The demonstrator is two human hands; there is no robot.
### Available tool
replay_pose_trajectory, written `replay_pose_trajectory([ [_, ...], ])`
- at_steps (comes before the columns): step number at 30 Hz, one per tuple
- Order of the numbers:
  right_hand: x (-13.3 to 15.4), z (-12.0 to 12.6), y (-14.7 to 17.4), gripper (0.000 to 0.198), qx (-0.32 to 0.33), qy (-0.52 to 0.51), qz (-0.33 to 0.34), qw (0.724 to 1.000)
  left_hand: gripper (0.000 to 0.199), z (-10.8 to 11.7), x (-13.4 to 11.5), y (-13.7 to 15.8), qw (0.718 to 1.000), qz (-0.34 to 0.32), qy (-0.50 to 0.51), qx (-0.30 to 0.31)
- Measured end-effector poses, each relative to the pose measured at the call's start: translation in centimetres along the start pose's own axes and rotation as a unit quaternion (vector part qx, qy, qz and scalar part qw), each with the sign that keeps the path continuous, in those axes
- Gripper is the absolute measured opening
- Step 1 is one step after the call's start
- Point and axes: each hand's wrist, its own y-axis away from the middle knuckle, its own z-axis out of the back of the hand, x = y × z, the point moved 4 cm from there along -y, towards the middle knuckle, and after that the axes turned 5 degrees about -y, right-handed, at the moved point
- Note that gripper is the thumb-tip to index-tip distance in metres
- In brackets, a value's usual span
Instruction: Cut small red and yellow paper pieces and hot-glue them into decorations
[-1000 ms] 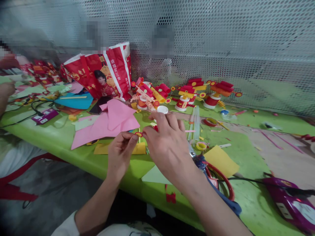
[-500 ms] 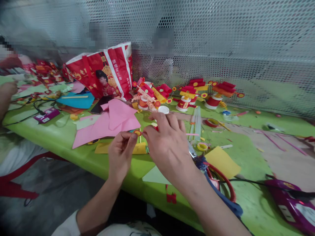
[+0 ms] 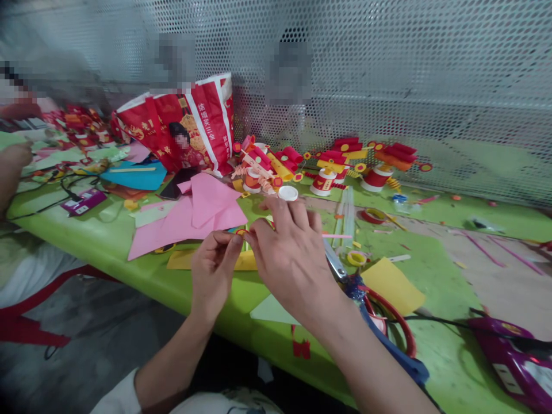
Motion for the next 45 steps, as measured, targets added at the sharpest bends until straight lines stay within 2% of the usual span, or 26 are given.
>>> replay_pose_trajectory([
  [7,0.0,0.0,-0.1,0.023,0.003,0.006,0.001,1.0,0.024,0.2,0.2,0.1,1.0,0.011,-0.006,0.01],
  [12,0.0,0.0,-0.1,0.02,0.009,0.012,0.001,1.0,0.032,0.3,0.1,-0.2,1.0,0.001,-0.007,0.025],
  [16,0.0,-0.1,0.0,0.017,0.002,0.011,0.003,1.0,0.02,0.2,0.2,-0.5,0.999,0.007,-0.014,0.052],
  [25,0.0,-0.3,0.2,0.014,0.004,0.001,0.005,1.0,0.018,0.0,0.0,-0.6,0.999,0.008,-0.024,0.041],
  [30,0.0,-0.2,0.1,0.014,0.01,-0.002,0.005,1.0,0.022,0.0,0.2,-0.6,0.999,0.017,-0.002,0.037],
  [34,0.0,-0.3,0.2,0.015,0.012,0.0,0.005,1.0,0.04,0.2,0.6,-0.7,0.999,0.023,0.024,0.032],
  [41,0.1,-0.2,0.4,0.017,0.004,-0.008,0.017,1.0,0.033,0.3,0.3,-0.8,0.999,0.013,0.025,0.03],
  [45,-0.6,1.0,1.1,0.027,-0.01,-0.005,0.006,1.0,0.037,0.4,0.2,-0.8,0.999,0.013,0.027,0.035],
])
